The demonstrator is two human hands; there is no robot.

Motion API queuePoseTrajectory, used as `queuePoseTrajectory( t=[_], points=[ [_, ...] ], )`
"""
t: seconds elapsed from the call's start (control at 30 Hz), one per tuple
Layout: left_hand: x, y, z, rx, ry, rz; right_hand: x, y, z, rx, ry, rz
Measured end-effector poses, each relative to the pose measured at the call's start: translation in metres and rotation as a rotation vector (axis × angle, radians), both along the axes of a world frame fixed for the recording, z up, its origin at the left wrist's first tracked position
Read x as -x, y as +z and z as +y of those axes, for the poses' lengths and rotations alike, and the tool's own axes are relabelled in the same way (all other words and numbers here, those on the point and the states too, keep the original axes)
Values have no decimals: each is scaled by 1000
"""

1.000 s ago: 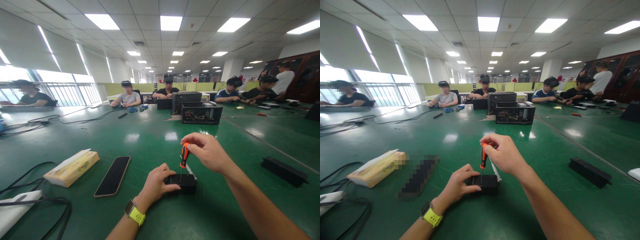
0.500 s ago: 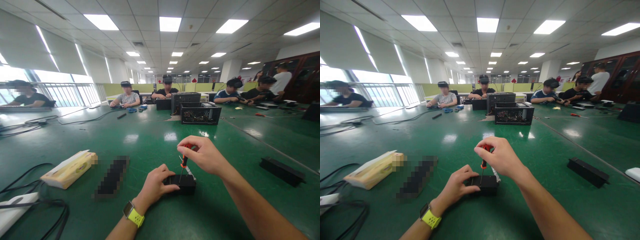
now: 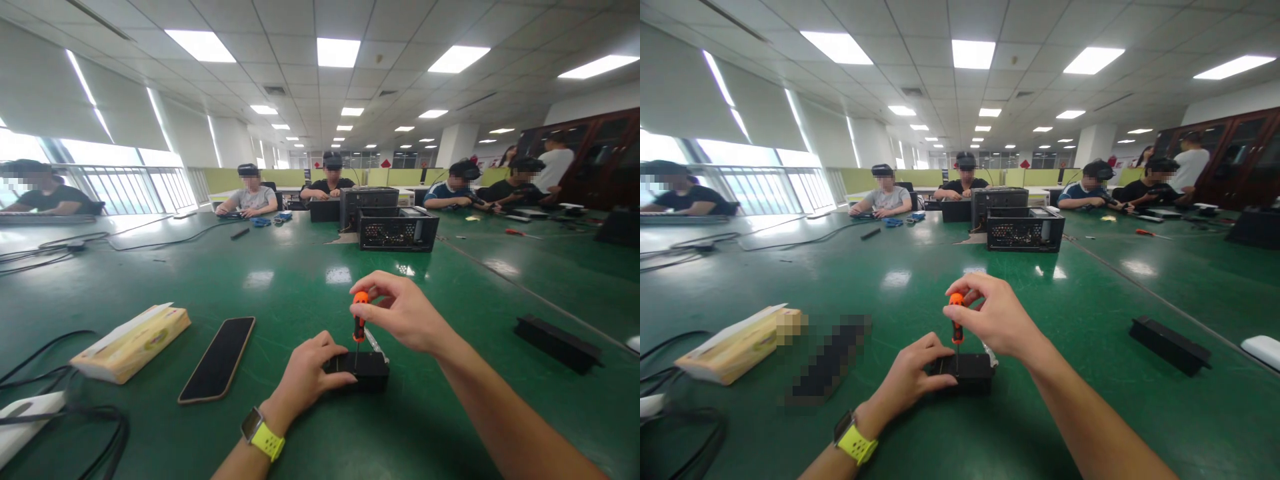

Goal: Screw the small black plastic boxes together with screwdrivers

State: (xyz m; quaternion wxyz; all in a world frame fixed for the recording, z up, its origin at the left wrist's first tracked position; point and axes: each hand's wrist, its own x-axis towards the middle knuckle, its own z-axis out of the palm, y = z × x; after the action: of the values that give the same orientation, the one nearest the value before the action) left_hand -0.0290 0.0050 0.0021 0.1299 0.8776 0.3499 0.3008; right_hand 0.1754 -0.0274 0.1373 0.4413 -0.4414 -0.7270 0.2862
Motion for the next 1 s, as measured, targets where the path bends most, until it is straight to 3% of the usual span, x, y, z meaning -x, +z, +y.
queuePoseTrajectory(
  t=[0.3, 0.53, 0.73, 1.0],
  points=[
    [1, 0, 0, -16, 2, -9, -1, 0, -1, -184, -86, -181],
    [0, 0, 1, -20, -2, -1, -2, 3, -2, -100, -102, -156],
    [0, 0, 1, -15, 1, 0, -2, 2, -1, -221, -120, -236],
    [0, 1, 0, -5, 6, 0, -5, 2, 1, -200, -142, -288]
  ],
)
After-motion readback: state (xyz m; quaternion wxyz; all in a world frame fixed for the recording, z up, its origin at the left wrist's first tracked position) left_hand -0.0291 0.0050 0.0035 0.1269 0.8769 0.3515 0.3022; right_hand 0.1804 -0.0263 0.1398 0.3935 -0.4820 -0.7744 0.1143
